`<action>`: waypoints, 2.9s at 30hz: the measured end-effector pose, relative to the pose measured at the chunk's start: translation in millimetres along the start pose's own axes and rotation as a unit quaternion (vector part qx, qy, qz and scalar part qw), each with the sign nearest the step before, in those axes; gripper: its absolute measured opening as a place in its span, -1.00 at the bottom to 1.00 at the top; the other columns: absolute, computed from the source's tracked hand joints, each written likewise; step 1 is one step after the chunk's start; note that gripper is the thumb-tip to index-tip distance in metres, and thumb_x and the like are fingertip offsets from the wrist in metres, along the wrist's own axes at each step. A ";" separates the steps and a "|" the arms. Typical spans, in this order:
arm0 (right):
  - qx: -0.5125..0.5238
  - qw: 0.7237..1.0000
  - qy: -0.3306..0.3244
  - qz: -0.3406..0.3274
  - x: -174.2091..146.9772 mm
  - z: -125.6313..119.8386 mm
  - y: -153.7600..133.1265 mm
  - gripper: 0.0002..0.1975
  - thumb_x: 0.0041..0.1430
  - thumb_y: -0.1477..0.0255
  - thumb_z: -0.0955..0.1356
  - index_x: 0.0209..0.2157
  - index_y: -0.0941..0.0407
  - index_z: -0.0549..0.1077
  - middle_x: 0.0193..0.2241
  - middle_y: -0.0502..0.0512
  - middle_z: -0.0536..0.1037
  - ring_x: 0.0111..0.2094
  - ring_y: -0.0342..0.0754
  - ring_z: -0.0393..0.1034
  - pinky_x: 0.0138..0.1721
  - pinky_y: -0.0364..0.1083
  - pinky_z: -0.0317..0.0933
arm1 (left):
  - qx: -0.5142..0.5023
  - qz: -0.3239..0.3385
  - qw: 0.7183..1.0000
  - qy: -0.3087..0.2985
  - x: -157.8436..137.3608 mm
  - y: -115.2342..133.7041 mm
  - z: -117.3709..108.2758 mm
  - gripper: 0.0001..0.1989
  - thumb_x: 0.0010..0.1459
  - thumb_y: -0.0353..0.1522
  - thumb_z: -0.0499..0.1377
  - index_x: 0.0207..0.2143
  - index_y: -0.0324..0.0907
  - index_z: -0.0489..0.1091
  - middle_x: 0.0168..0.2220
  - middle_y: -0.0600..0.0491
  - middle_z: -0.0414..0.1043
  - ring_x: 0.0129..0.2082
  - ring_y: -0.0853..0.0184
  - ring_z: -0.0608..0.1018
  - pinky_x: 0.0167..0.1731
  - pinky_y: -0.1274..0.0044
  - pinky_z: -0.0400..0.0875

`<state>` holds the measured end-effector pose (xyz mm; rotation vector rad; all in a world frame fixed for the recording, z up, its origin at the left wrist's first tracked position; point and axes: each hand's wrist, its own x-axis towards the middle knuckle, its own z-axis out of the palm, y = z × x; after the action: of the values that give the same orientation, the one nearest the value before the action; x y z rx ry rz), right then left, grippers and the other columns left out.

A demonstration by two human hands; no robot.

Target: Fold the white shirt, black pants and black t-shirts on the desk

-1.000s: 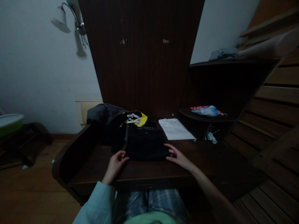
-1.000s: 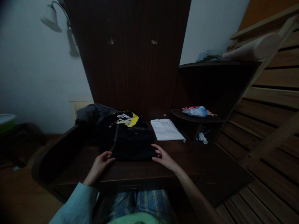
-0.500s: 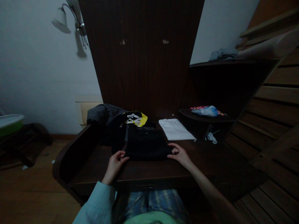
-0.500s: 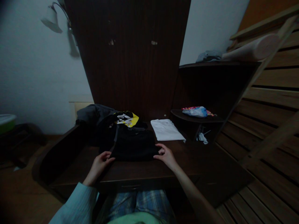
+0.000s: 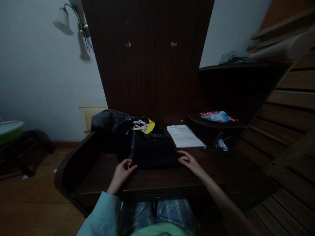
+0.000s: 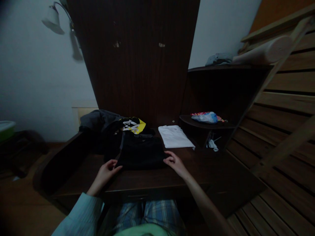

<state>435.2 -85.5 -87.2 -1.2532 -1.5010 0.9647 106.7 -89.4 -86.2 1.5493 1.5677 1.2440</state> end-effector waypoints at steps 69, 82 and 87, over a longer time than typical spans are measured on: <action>0.106 0.989 0.055 0.083 49.4 -0.9 -3.2 -0.41 -0.49 0.33 0.51 -0.29 0.12 0.33 -0.74 -0.21 0.31 -0.64 -0.18 0.26 -0.54 -0.17 0.15 | -0.018 -0.043 0.999 -0.010 31.8 6.3 8.9 -0.58 -0.31 -0.01 0.14 -0.65 -0.21 0.29 -0.66 0.17 0.22 -0.60 0.42 0.29 -0.58 0.60 0.13; 0.072 0.994 -0.036 0.077 -1.6 -12.6 -3.2 -0.32 -0.26 0.22 0.44 -0.05 0.12 0.25 -0.55 -0.08 0.46 -0.46 -0.13 0.37 -0.39 -0.15 0.18 | -0.123 -0.052 0.990 -0.055 1.0 7.5 -4.8 -0.45 -0.25 -0.12 0.22 -0.20 -0.24 0.27 -0.57 0.17 0.35 -0.55 0.42 0.41 -0.51 0.60 0.27; 0.086 0.994 -0.015 0.072 -2.9 -11.6 -1.4 -0.26 -0.35 0.26 0.46 -0.04 0.14 0.25 -0.65 -0.15 0.41 -0.52 -0.12 0.36 -0.38 -0.13 0.16 | -0.125 -0.030 0.989 -0.078 -1.6 7.9 -9.9 -0.43 -0.25 -0.18 0.23 -0.15 -0.24 0.27 -0.61 0.19 0.36 -0.52 0.39 0.45 -0.47 0.59 0.29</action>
<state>446.3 -88.6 -83.3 -1.2390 -1.3345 1.1858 101.2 -93.9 -75.6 1.3931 1.2954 1.2038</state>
